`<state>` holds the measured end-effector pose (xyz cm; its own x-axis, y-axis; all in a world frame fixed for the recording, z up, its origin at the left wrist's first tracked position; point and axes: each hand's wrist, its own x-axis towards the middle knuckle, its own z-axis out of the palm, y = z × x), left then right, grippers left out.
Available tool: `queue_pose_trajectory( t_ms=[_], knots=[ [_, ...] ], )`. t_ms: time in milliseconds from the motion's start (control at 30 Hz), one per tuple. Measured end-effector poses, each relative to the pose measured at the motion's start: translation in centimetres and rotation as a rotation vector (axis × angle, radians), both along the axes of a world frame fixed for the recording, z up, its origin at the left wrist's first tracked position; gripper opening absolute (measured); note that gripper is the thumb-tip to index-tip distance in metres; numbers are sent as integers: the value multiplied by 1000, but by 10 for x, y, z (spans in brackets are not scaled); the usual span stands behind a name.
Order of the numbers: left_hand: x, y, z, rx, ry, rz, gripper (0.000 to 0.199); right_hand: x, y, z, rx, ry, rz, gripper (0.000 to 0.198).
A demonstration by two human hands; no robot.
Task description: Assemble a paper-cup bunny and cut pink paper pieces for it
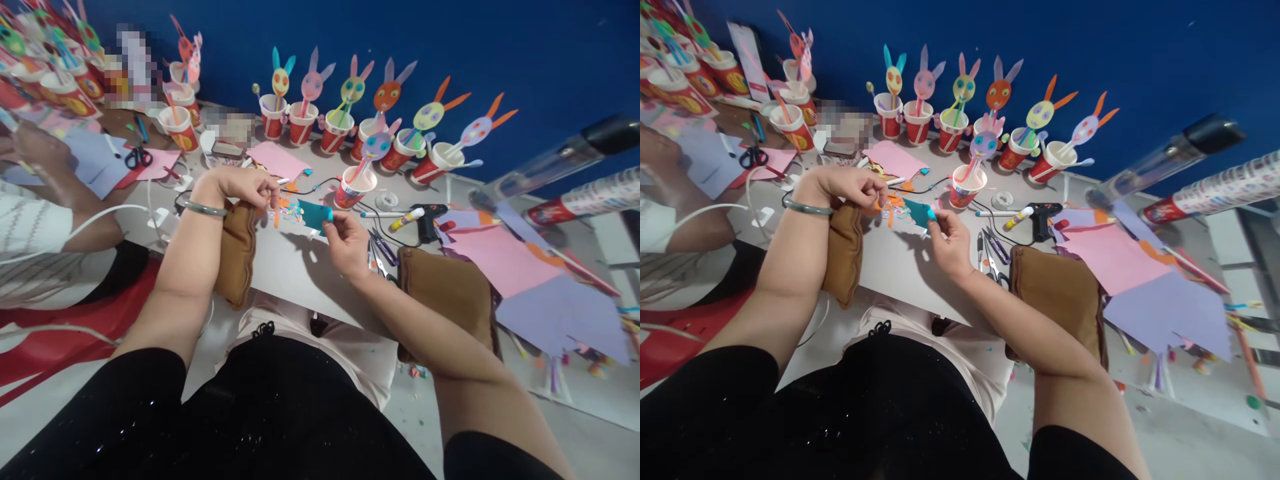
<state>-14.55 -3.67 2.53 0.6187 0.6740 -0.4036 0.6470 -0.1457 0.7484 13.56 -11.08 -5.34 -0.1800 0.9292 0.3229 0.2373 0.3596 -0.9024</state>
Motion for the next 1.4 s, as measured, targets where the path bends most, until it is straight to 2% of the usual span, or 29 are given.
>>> queue_pose_trajectory(
  t_ms=[67, 167, 267, 367, 433, 633, 733, 900, 1000, 1100, 1200, 1300, 1400],
  knots=[
    [-9, -3, 3, -3, -87, -3, 24, 2, -8, -1, 103, -97, 65, 25],
    [-20, -9, 7, -60, -150, -18, 32, -4, -21, -10, 263, -335, 324, 31],
    [-27, -13, 8, -94, -213, 2, 36, -19, -29, -21, 348, -547, 535, 34],
    [-31, -15, 6, -94, -237, 27, 39, -33, -27, -24, 410, -667, 650, 47],
    [-32, -15, 4, -81, -238, 34, 41, -40, -20, -19, 412, -737, 638, 58],
    [-33, -13, 2, -51, -247, 18, 44, -57, 12, -5, 260, -945, 403, 69],
    [-34, -12, 2, -69, -253, 25, 44, -69, 18, -3, 199, -965, 417, 72],
    [-35, -13, 2, -113, -279, 53, 46, -78, 10, -3, 236, -929, 523, 74],
    [-34, -14, 3, -86, -290, 57, 48, -73, 9, 0, 232, -976, 457, 79],
    [-32, -14, 4, -61, -286, 53, 48, -63, 12, 3, 167, -1041, 358, 86],
    [-29, -11, 2, -70, -266, 31, 46, -57, 11, 4, 156, -1023, 459, 89],
    [-27, -7, -2, -97, -251, 44, 43, -57, 2, 3, 241, -966, 608, 89],
    [-26, -5, -5, -145, -259, 75, 40, -58, -13, 4, 324, -946, 665, 83]
  ],
)
